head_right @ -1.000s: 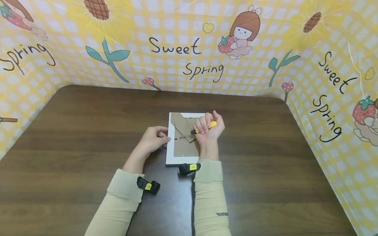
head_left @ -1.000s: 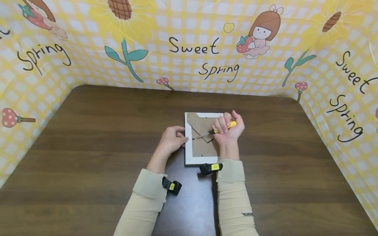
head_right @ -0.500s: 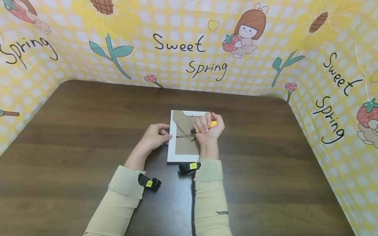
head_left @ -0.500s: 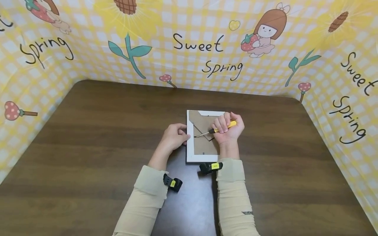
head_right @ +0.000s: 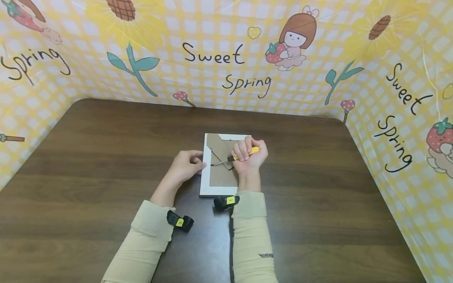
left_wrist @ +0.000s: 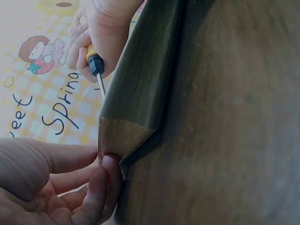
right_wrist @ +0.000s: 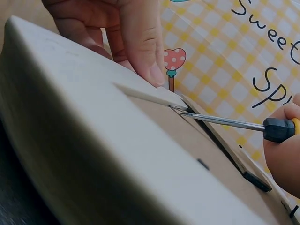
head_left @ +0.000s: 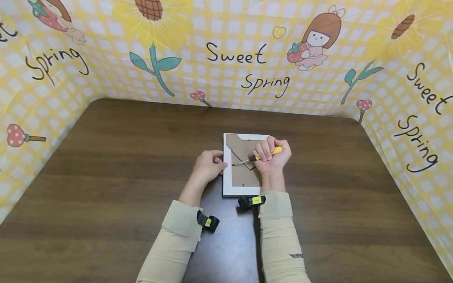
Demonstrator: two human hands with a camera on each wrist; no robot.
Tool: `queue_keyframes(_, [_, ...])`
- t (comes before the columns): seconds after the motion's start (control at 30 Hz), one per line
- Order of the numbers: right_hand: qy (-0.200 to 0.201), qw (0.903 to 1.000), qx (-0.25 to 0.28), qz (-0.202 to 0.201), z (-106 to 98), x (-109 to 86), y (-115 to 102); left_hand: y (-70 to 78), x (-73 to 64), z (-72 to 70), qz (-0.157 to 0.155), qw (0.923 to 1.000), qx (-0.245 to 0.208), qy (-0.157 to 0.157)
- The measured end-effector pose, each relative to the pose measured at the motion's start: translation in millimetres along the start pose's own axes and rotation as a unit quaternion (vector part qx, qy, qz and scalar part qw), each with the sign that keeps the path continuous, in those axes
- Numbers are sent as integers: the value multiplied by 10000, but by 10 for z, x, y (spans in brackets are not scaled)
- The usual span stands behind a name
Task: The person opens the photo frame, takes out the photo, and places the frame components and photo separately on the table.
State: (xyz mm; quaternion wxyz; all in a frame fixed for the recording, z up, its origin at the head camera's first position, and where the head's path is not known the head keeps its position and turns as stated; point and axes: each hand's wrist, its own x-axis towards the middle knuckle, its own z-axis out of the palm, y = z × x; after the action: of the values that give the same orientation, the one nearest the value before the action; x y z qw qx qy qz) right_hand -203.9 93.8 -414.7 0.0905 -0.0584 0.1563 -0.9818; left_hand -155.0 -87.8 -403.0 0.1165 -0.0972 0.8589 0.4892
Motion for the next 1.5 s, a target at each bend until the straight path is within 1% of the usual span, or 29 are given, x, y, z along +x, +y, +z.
queue_keyframes(0.13, [-60, 10000, 28, -13, 10, 7, 15, 8, 3, -9, -42, 10000, -4, 54])
queue_keyframes(0.3, [-42, 9999, 82, -66, 8, 14, 39, 23, 2, -12, -147, 9999, 49, -1])
queue_keyframes(0.4, [50, 9999, 122, -111, 1, 12, 60, 21, -3, -2, -209, 9998, 56, -13])
queue_keyframes(0.6, [218, 9995, 43, -242, 24, 11, 104, 5, 7, 4, -164, 9998, 123, 34])
queue_keyframes(0.7, [251, 9991, -105, -316, 36, 14, 115, -9, 20, -6, -188, 9998, -21, -15])
queue_keyframes(0.87, [119, 9986, -327, -386, 76, 28, 125, -18, 36, -21, -237, 9991, -327, -132])
queue_keyframes(1.03, [-49, 9965, -710, -438, 151, 31, 149, -7, 36, -17, -275, 9988, -364, -149])
queue_keyframes(1.2, [-122, 9905, -1243, -580, 236, 29, 203, -8, 36, -15, -354, 9984, -412, -180])
queue_keyframes(1.33, [-151, 9870, -1456, -656, 297, 26, 247, -16, 42, -17, -400, 9983, -378, -215])
queue_keyframes(1.5, [-305, 9822, -1726, -678, 382, 24, 304, -11, 45, -14, -415, 9984, -334, -213])
